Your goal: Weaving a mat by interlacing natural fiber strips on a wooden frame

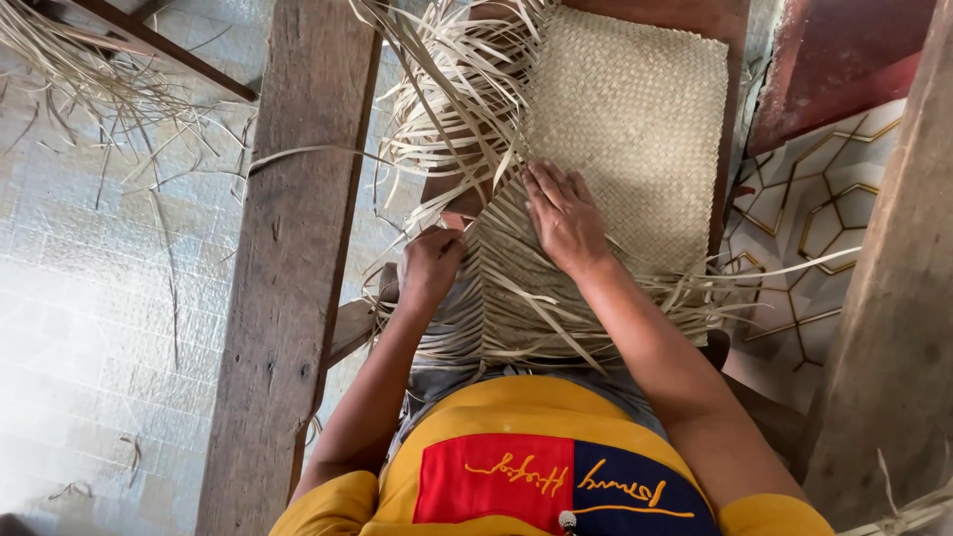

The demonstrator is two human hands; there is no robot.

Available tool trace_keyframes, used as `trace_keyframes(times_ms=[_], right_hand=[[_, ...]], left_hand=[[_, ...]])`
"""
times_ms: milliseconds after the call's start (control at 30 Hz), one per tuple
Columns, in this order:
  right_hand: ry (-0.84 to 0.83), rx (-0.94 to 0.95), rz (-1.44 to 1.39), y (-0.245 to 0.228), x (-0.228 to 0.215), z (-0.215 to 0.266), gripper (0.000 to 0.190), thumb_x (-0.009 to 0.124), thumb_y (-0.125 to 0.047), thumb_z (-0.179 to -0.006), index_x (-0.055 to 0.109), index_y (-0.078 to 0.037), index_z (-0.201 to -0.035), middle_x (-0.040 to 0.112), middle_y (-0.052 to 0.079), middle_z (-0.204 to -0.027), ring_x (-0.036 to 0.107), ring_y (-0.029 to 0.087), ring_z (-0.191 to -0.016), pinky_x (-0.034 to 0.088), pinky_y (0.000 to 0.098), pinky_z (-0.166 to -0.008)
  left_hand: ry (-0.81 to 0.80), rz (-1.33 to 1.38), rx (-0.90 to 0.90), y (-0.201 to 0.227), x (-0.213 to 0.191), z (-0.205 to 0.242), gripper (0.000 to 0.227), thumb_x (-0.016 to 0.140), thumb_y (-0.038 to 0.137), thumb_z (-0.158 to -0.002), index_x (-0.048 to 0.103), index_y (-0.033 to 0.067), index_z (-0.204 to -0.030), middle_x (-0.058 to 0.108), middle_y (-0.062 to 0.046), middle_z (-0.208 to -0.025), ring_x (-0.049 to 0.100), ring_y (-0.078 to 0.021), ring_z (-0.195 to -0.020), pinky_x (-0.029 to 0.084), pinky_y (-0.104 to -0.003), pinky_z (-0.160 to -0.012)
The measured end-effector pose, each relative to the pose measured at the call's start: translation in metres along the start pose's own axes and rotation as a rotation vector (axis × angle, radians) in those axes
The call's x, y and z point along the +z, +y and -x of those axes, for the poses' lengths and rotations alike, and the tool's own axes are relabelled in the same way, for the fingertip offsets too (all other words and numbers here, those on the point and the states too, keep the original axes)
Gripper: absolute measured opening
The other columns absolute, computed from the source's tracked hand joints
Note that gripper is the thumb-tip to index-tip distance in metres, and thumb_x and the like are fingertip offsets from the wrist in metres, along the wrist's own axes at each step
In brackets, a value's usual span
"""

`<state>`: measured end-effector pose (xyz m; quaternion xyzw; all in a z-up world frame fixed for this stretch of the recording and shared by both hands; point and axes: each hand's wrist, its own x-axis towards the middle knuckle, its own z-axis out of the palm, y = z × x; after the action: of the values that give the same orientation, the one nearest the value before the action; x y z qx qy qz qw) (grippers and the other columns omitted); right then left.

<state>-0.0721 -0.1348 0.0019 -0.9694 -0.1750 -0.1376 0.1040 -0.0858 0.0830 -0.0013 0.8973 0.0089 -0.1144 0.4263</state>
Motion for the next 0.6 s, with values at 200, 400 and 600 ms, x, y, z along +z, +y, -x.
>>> trace_keyframes(times_ms=[200,400,600], right_hand=[[0.060,-0.053,0.048,0.002,0.006,0.002,0.035,0.044,-0.019,-0.094,0.046,-0.005,-0.127,0.047,0.014,-0.128,0.046,0.027,-0.117,0.039,0.0448,-0.093],[0.095,-0.057,0.078,0.001,0.009,0.004,0.037,0.046,-0.021,-0.091,0.049,-0.006,-0.125,0.048,0.012,-0.128,0.047,0.026,-0.117,0.036,0.0435,-0.094],[0.066,-0.033,0.020,-0.002,0.003,0.004,0.035,0.046,-0.018,-0.092,0.050,-0.006,-0.124,0.048,0.013,-0.128,0.046,0.027,-0.118,0.035,0.0442,-0.094]], left_hand=[[0.017,0.032,-0.073,0.004,-0.039,0.045,0.024,0.051,0.019,-0.083,0.069,0.0095,-0.095,0.064,-0.010,-0.086,0.059,-0.0354,-0.088,0.047,-0.043,-0.078],[-0.003,-0.219,-0.263,-0.086,-0.030,0.077,0.015,0.057,0.038,-0.079,0.068,0.0308,-0.086,0.062,0.004,-0.090,0.060,-0.0263,-0.087,0.048,-0.040,-0.079],[-0.077,-0.630,-0.004,-0.017,-0.053,0.089,0.038,0.051,0.014,-0.082,0.050,0.0118,-0.120,0.044,-0.016,-0.127,0.061,-0.0455,-0.072,0.054,-0.055,-0.060]])
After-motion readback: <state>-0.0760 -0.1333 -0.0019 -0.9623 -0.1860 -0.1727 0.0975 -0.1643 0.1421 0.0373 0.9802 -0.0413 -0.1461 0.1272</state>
